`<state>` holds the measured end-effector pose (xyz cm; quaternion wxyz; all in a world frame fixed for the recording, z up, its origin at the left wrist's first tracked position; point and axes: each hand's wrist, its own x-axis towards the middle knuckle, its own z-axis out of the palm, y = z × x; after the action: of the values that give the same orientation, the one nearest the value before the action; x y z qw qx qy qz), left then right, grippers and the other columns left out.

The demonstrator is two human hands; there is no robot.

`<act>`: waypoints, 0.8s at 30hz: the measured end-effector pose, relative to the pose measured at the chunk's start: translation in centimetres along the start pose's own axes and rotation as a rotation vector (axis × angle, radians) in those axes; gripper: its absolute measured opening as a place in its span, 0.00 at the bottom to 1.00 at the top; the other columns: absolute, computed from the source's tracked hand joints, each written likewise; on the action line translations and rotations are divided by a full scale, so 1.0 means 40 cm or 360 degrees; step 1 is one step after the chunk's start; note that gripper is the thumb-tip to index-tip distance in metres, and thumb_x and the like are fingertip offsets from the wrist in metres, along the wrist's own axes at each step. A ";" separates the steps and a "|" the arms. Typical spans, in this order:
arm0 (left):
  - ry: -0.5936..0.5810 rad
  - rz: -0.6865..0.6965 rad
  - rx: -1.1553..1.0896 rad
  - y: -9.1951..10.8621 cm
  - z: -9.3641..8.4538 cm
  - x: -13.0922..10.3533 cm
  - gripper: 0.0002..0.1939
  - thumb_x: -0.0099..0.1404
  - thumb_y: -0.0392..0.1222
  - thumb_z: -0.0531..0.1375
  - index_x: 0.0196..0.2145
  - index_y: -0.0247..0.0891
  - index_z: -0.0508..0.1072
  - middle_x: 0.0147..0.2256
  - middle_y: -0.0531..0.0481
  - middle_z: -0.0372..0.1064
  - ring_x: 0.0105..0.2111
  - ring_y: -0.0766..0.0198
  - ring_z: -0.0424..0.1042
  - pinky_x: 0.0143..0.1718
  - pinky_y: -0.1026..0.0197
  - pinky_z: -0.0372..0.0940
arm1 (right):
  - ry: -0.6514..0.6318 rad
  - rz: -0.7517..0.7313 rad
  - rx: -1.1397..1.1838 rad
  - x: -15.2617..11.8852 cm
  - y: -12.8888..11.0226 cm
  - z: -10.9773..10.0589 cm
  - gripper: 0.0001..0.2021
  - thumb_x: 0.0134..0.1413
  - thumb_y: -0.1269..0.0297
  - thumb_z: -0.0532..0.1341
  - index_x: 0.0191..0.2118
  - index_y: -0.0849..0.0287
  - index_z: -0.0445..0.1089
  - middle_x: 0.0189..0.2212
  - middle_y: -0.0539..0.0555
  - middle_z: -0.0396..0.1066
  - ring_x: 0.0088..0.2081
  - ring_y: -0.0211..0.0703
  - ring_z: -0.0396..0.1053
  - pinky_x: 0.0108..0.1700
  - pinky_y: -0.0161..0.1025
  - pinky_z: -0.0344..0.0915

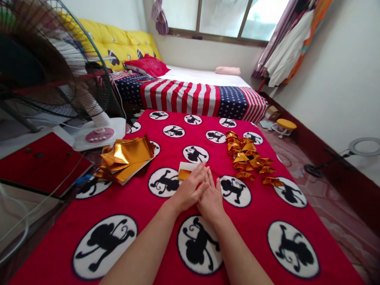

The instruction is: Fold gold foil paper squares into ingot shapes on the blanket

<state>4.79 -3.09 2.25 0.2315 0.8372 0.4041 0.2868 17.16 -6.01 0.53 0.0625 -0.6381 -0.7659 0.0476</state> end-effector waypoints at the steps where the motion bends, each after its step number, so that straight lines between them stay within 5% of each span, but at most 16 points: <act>1: -0.0119 -0.0001 0.0038 0.002 0.008 -0.001 0.30 0.72 0.51 0.44 0.68 0.37 0.49 0.69 0.43 0.40 0.68 0.60 0.41 0.68 0.54 0.44 | -0.0015 -0.0002 -0.0002 0.000 0.000 -0.001 0.33 0.63 0.57 0.49 0.70 0.59 0.41 0.70 0.55 0.32 0.71 0.50 0.30 0.67 0.58 0.32; 5: -0.0238 -0.0269 0.0378 -0.029 0.013 -0.008 0.35 0.71 0.56 0.44 0.67 0.31 0.48 0.68 0.39 0.40 0.69 0.55 0.40 0.68 0.47 0.40 | -0.0005 0.0050 0.0009 0.002 -0.002 -0.002 0.33 0.63 0.58 0.47 0.70 0.63 0.41 0.70 0.55 0.33 0.70 0.47 0.31 0.67 0.56 0.33; 11: 0.0024 -0.0635 0.0739 -0.091 -0.021 -0.017 0.33 0.70 0.50 0.49 0.66 0.26 0.53 0.67 0.36 0.43 0.68 0.51 0.41 0.67 0.44 0.42 | 0.0103 0.0045 0.0088 0.001 -0.003 0.005 0.33 0.63 0.52 0.49 0.68 0.66 0.47 0.69 0.60 0.39 0.70 0.52 0.36 0.67 0.58 0.36; 19: 0.0363 -0.0587 0.0585 -0.128 -0.017 -0.013 0.24 0.67 0.40 0.54 0.60 0.31 0.64 0.63 0.38 0.57 0.64 0.51 0.55 0.65 0.45 0.51 | 0.0440 0.0156 0.0465 0.049 0.030 -0.014 0.33 0.54 0.57 0.60 0.64 0.65 0.57 0.58 0.64 0.65 0.58 0.57 0.61 0.57 0.51 0.58; 24: 0.0481 -0.0549 0.0433 -0.140 -0.015 -0.014 0.23 0.66 0.39 0.56 0.58 0.33 0.66 0.60 0.39 0.62 0.63 0.50 0.58 0.64 0.43 0.52 | 0.0342 0.0355 0.0762 0.109 0.040 -0.030 0.37 0.47 0.61 0.65 0.63 0.63 0.57 0.49 0.61 0.71 0.45 0.53 0.71 0.43 0.44 0.67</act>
<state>1.05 -0.27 -0.92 0.0994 0.7269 0.6057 0.3079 18.11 -1.42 1.61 0.2866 -0.6869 -0.6470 0.1657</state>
